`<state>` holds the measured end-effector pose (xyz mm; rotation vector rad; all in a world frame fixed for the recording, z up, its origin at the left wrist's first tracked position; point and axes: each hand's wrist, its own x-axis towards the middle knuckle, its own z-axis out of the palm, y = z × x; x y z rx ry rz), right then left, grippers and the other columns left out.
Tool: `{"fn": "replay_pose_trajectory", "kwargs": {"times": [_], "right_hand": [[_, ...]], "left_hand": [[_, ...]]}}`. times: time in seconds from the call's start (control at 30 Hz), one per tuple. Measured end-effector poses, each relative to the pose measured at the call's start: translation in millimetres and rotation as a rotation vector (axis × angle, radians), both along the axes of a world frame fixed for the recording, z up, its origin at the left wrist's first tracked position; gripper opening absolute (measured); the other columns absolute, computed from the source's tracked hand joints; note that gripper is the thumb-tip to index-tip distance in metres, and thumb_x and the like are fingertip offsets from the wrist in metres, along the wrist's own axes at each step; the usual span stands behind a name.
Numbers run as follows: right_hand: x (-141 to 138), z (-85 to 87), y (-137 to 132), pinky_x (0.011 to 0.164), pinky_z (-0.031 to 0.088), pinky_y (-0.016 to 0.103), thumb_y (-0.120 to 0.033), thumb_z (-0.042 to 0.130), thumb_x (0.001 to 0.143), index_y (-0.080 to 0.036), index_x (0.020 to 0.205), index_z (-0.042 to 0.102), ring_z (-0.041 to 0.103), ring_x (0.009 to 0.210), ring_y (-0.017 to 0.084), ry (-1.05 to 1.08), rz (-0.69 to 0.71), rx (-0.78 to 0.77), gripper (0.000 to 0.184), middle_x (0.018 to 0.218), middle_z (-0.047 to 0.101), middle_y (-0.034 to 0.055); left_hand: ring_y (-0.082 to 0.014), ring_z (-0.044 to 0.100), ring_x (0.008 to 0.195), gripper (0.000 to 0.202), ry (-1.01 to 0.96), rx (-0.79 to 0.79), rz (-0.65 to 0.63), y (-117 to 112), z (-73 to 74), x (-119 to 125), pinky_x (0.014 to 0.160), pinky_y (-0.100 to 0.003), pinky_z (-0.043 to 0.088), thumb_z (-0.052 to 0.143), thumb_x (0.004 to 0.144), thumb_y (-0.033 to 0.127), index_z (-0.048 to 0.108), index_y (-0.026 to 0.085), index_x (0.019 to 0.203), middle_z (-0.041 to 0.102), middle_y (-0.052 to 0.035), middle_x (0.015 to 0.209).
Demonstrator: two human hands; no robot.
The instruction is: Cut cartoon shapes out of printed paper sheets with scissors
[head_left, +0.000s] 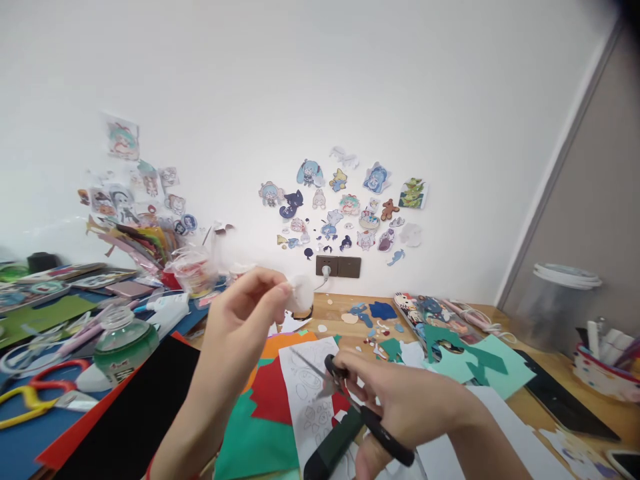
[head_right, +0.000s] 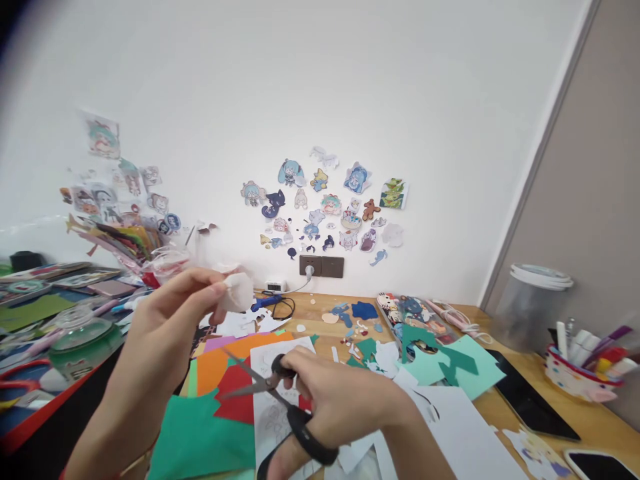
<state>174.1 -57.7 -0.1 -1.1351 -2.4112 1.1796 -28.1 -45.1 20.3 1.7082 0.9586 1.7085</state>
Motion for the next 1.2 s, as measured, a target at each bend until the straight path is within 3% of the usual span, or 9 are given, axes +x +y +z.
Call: {"fn": "replay_pose_trajectory", "kwargs": {"times": [0.1,0.2,0.33,0.47,0.57,0.73,0.83,0.93,1.2], "right_hand": [[10.2,-18.8,20.8,0.065,0.039,0.028,-0.042,0.075,0.052,-0.022,0.099,0.052,0.049,0.079,0.019,-0.165,-0.041,0.074,0.057,0.097,0.051,0.0023],[4.0,-49.6,39.2,0.071,0.042,0.035,-0.037,0.071,0.052,-0.015,0.101,0.055,0.050,0.092,0.028,-0.287,-0.257,0.167,0.057,0.103,0.050,0.0101],[-18.4,-88.1,53.5,0.068,0.043,0.036,-0.030,0.067,0.054,-0.008,0.099,0.058,0.055,0.089,0.032,-0.277,-0.348,0.185,0.051,0.106,0.049,0.0180],[-32.2,-103.5,60.9,0.070,0.043,0.038,-0.024,0.058,0.065,-0.007,0.089,0.062,0.057,0.085,0.031,-0.176,-0.377,0.212,0.030,0.100,0.055,0.0186],[-31.6,-91.1,62.2,0.076,0.041,0.038,-0.021,0.052,0.074,-0.010,0.082,0.063,0.056,0.088,0.027,-0.009,-0.396,0.279,0.018,0.095,0.060,0.0142],[-17.5,-42.6,47.9,0.076,0.046,0.028,-0.040,0.022,0.093,-0.013,0.099,0.057,0.060,0.083,0.015,0.344,-0.434,0.307,0.044,0.092,0.063,0.0080],[-11.5,-25.6,35.1,0.076,0.047,0.027,-0.045,0.045,0.086,-0.015,0.100,0.056,0.060,0.085,0.015,0.462,-0.478,0.324,0.034,0.095,0.064,0.0064],[-11.1,-23.0,29.0,0.068,0.048,0.026,-0.037,0.058,0.078,-0.016,0.085,0.061,0.060,0.076,0.015,0.497,-0.558,0.377,0.022,0.083,0.066,0.0045],[-15.2,-23.7,30.5,0.059,0.046,0.025,-0.027,0.058,0.074,-0.017,0.074,0.062,0.058,0.062,0.014,0.444,-0.628,0.449,0.011,0.070,0.066,0.0029]], "left_hand": [[-0.0095,0.042,0.055,0.012,0.001,-0.004,0.046,5.0,2.1,-7.4,0.051,-0.019,0.034,0.054,0.081,0.028,0.057,0.021,0.072,0.045,0.0043,0.056],[-0.0103,0.045,0.056,0.013,0.015,-0.067,0.010,10.0,2.2,-8.1,0.051,-0.019,0.037,0.058,0.078,0.032,0.061,0.020,0.077,0.048,0.0033,0.057],[-0.0088,0.043,0.054,0.016,0.052,-0.164,-0.054,16.3,0.2,-3.6,0.047,-0.017,0.034,0.060,0.075,0.033,0.064,0.018,0.081,0.048,0.0037,0.055],[-0.0078,0.039,0.053,0.015,0.105,-0.205,-0.149,20.9,-1.4,1.4,0.048,-0.017,0.031,0.055,0.078,0.031,0.058,0.017,0.073,0.046,0.0039,0.056],[-0.0083,0.039,0.055,0.017,0.205,-0.198,-0.261,25.1,-4.2,4.7,0.052,-0.018,0.033,0.047,0.083,0.030,0.053,0.017,0.074,0.045,0.0040,0.060],[-0.0122,0.042,0.062,0.020,0.471,-0.171,-0.271,34.0,-16.5,14.6,0.056,-0.023,0.033,0.038,0.087,0.032,0.047,0.018,0.075,0.047,0.0020,0.068],[-0.0132,0.042,0.063,0.021,0.552,-0.175,-0.294,37.5,-24.3,23.4,0.057,-0.024,0.032,0.036,0.086,0.033,0.047,0.019,0.076,0.046,0.0021,0.069],[-0.0122,0.039,0.061,0.021,0.558,-0.196,-0.323,40.8,-29.5,29.5,0.054,-0.024,0.031,0.039,0.085,0.034,0.047,0.018,0.074,0.044,0.0030,0.067],[-0.0113,0.038,0.060,0.022,0.530,-0.261,-0.398,49.6,-33.2,29.1,0.055,-0.023,0.031,0.042,0.083,0.035,0.048,0.017,0.071,0.041,0.0042,0.063]]}}
